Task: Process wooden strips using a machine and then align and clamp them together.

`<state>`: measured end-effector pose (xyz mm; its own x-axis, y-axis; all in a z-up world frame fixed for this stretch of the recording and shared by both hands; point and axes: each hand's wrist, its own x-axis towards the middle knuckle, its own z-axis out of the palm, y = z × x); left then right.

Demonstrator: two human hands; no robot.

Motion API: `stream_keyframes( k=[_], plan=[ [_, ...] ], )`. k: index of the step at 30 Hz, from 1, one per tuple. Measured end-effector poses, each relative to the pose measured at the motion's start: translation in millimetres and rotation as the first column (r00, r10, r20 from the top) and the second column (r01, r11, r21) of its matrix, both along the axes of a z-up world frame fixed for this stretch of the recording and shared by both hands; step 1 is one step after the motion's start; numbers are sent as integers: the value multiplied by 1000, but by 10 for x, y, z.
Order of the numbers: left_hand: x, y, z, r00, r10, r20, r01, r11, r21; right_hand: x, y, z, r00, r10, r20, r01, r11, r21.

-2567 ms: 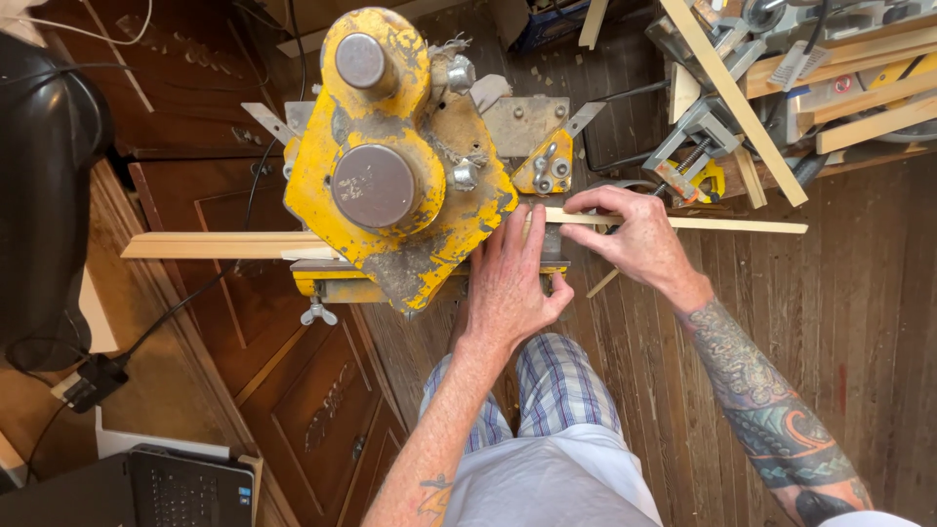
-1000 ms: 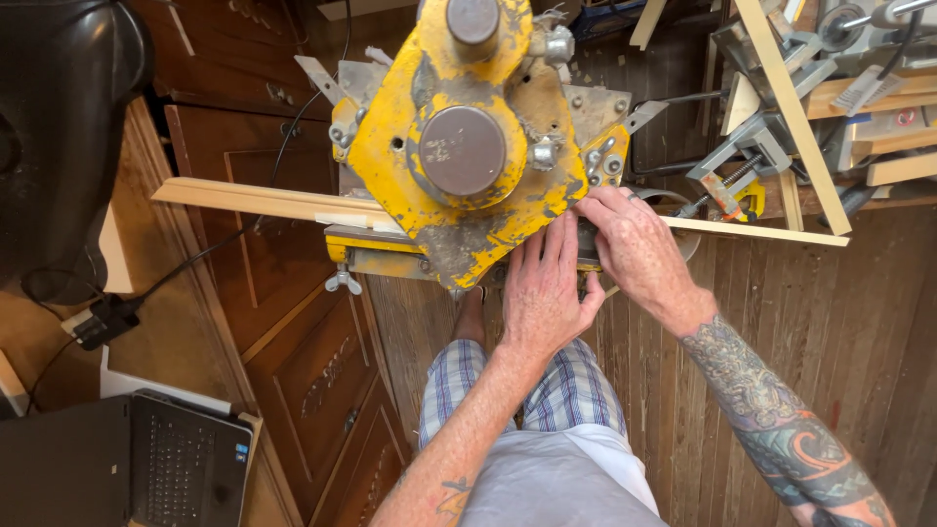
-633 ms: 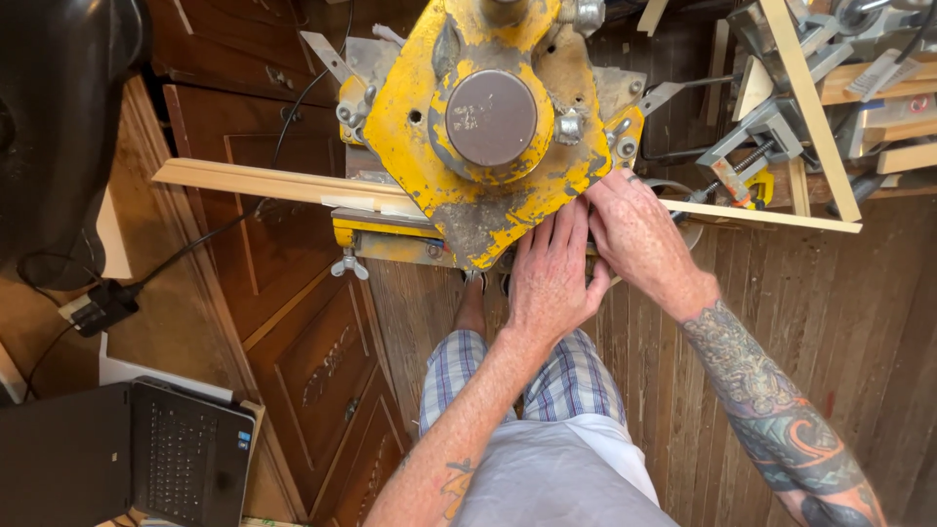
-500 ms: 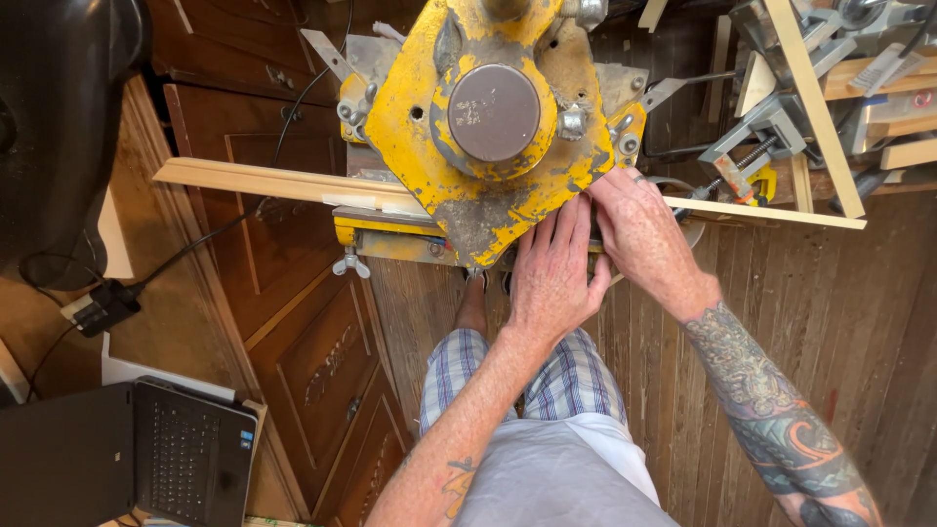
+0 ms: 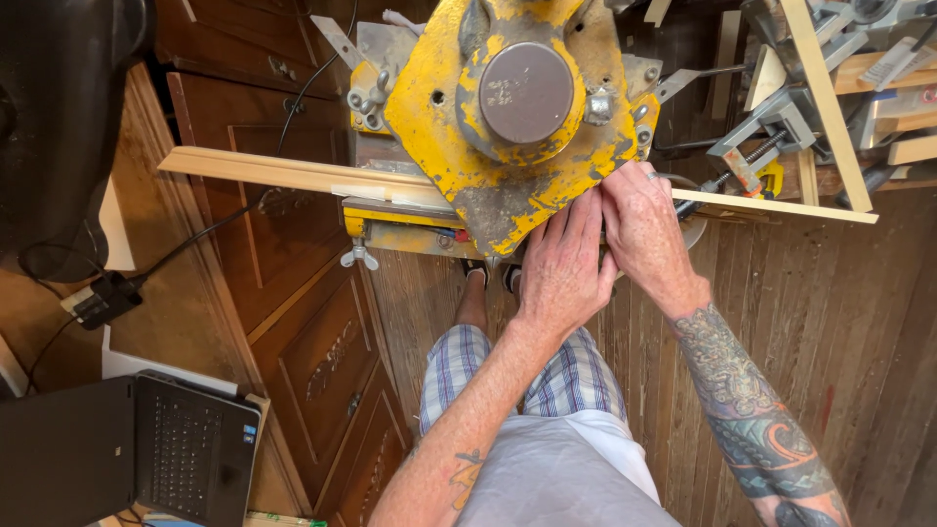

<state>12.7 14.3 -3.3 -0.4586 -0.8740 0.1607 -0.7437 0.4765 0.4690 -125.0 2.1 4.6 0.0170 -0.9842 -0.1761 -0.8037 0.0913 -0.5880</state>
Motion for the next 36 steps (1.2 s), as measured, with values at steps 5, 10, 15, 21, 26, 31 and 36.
stream_keyframes(
  k=[5,10,15,21,26,31,36],
  plan=[
    [9,0,-42,1000,-13,-4,13,1000,-3,-2,16,-58,1000,-17,4,18,1000,-23],
    [27,20,-53,1000,-14,-7,14,1000,18,4,49,-89,1000,-25,2,25,999,-20],
    [38,21,-98,1000,-22,-6,22,999,37,0,55,-131,1000,-25,-7,25,999,-26],
    [46,27,-123,999,-30,-26,31,998,50,-9,66,-162,1000,-26,-5,26,999,-45],
    [26,46,-205,999,-39,8,38,999,17,10,62,-154,1000,-12,-27,10,997,-78],
    [46,-6,-82,999,-37,11,37,999,-9,69,81,-134,999,-46,-18,44,994,-101],
    [61,10,-239,996,-82,44,83,996,-24,149,116,-188,997,-73,-5,71,986,-154]
  ],
)
